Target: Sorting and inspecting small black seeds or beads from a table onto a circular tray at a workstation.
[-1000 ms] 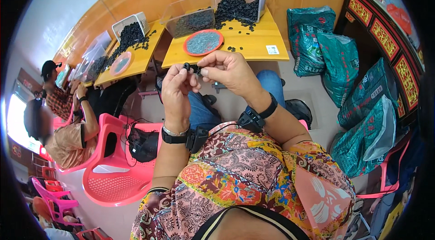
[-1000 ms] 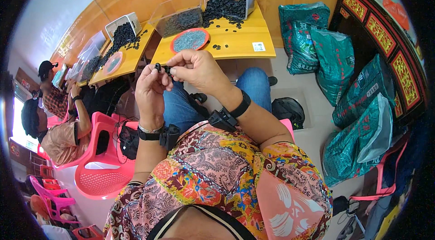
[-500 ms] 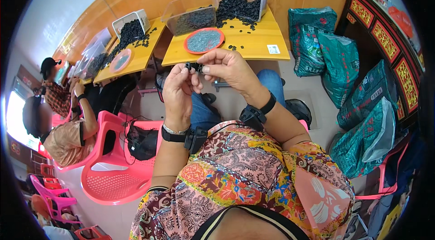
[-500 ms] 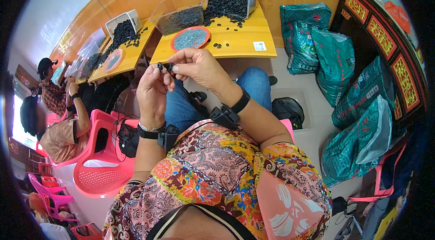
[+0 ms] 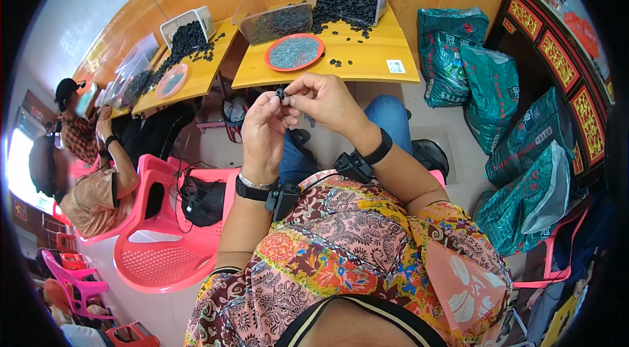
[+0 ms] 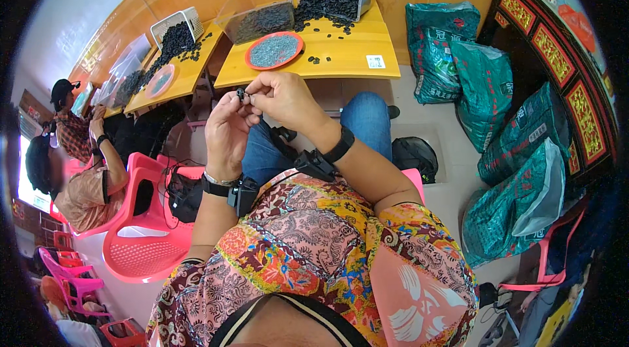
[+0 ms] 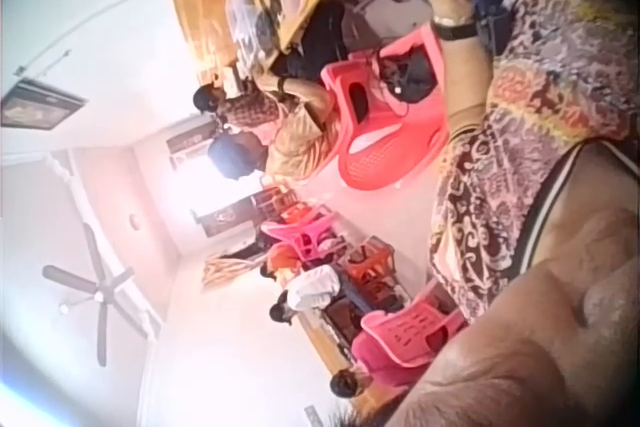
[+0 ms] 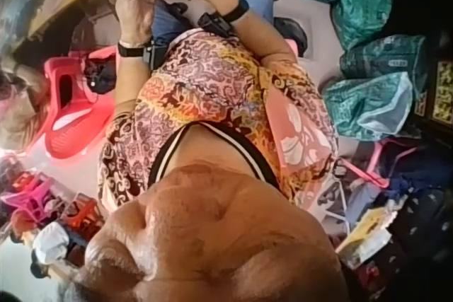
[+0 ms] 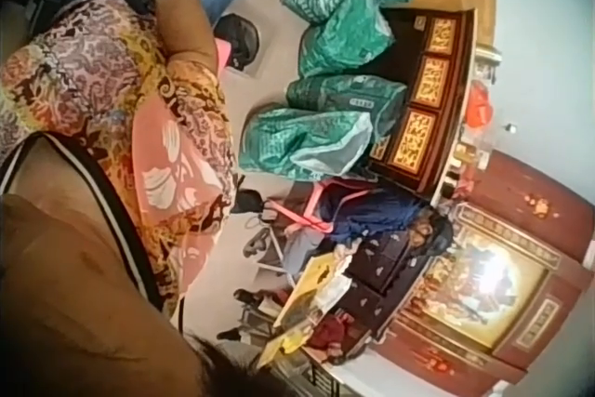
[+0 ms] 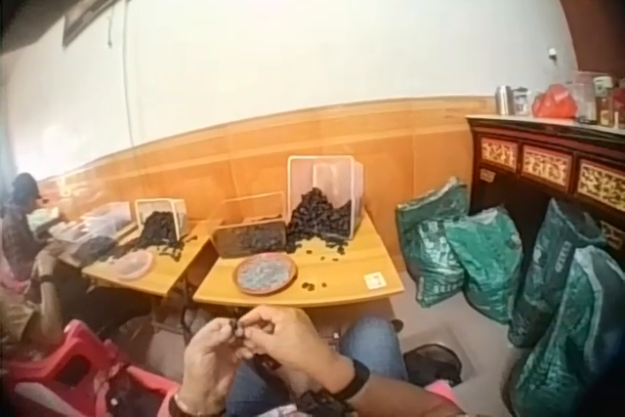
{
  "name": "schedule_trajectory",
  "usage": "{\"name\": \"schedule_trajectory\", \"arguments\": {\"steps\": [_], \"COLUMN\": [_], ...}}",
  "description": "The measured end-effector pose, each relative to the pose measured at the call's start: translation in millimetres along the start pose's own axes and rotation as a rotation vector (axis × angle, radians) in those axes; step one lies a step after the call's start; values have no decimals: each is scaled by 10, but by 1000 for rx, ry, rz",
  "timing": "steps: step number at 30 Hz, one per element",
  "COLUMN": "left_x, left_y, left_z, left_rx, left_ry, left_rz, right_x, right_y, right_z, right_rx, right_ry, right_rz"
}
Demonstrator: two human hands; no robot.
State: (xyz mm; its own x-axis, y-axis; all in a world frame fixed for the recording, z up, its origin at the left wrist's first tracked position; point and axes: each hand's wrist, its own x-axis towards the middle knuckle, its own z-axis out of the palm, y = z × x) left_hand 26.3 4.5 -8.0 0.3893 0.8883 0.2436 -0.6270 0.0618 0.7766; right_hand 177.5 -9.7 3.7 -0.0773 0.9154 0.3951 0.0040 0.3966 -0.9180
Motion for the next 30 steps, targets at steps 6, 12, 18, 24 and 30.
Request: {"name": "schedule_trajectory", "arguments": {"steps": [6,12,18,24,30], "left_x": [10,25,14,39,371], "left_y": [-72,-110,-151,-228,-326], "left_z": [-70,-81,-35,-82,-176], "left_rx": [-31,-66,-138,-91,-50], "left_ry": [44,98,97,131,134], "left_rz": [24,82,19,36,29], "right_x": [15,-5,-27,-50,141], "right_y": [54,44,49,74,226], "right_z": [4,88,112,155,66], "right_rx": [-121,-128,-700,-909,-775], "right_ry": [-13,93,235,273,360], "right_rz": [-15,-141,-647,-684,-515]}}
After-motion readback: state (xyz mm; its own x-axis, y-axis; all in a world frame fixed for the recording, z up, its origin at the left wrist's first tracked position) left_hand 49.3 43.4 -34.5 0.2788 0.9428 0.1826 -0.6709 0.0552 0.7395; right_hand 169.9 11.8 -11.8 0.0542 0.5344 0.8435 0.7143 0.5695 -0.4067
